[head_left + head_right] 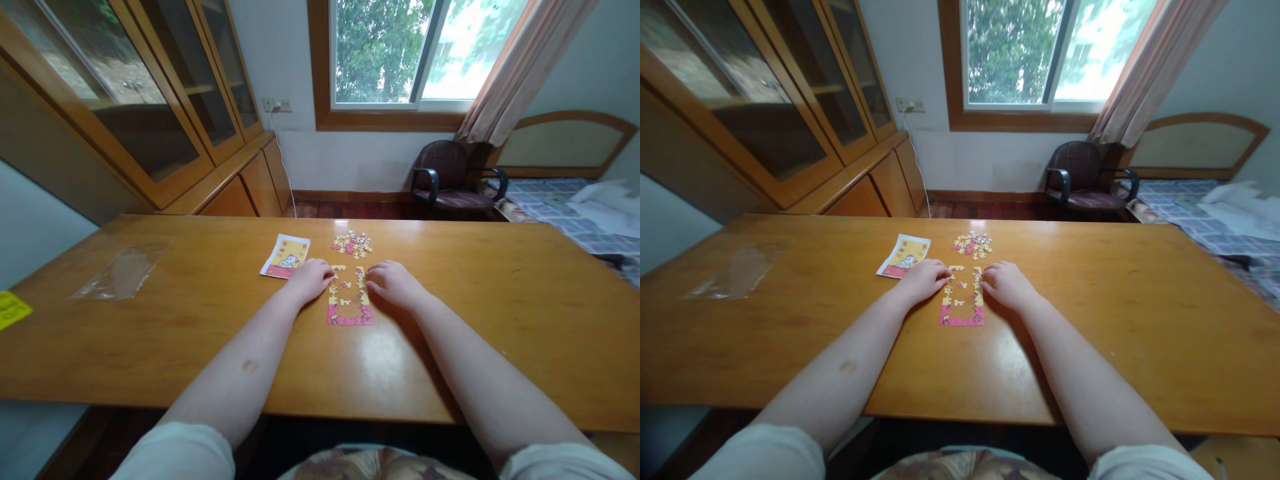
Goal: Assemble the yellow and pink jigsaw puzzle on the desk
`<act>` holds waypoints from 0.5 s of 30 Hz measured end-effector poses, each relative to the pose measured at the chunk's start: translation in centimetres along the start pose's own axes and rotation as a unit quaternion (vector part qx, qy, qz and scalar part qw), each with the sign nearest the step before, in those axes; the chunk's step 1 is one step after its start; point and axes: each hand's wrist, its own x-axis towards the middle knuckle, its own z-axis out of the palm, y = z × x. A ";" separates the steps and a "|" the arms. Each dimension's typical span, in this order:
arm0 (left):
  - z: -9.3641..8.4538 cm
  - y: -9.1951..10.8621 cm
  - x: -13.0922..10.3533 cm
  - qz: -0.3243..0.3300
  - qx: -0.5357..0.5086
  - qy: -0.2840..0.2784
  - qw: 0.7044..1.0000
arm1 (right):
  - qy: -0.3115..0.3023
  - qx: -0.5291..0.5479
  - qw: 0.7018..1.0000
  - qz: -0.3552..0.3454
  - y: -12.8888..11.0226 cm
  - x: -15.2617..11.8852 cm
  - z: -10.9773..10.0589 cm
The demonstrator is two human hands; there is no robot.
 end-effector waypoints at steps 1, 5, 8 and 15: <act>0.1 0.0 0.0 -0.002 0.000 0.001 1.000 | 0.004 0.001 1.000 0.000 0.0 0.0 0.1; 0.2 -0.1 0.0 -0.008 0.000 0.006 1.000 | 0.024 0.010 1.000 -0.006 0.4 0.2 0.6; 0.0 -0.3 0.0 -0.013 -0.002 0.005 1.000 | 0.048 0.024 0.999 -0.006 0.9 0.2 1.0; -0.1 -0.5 -0.2 -0.012 -0.014 0.005 1.000 | 0.103 0.072 0.991 0.044 2.2 0.2 1.5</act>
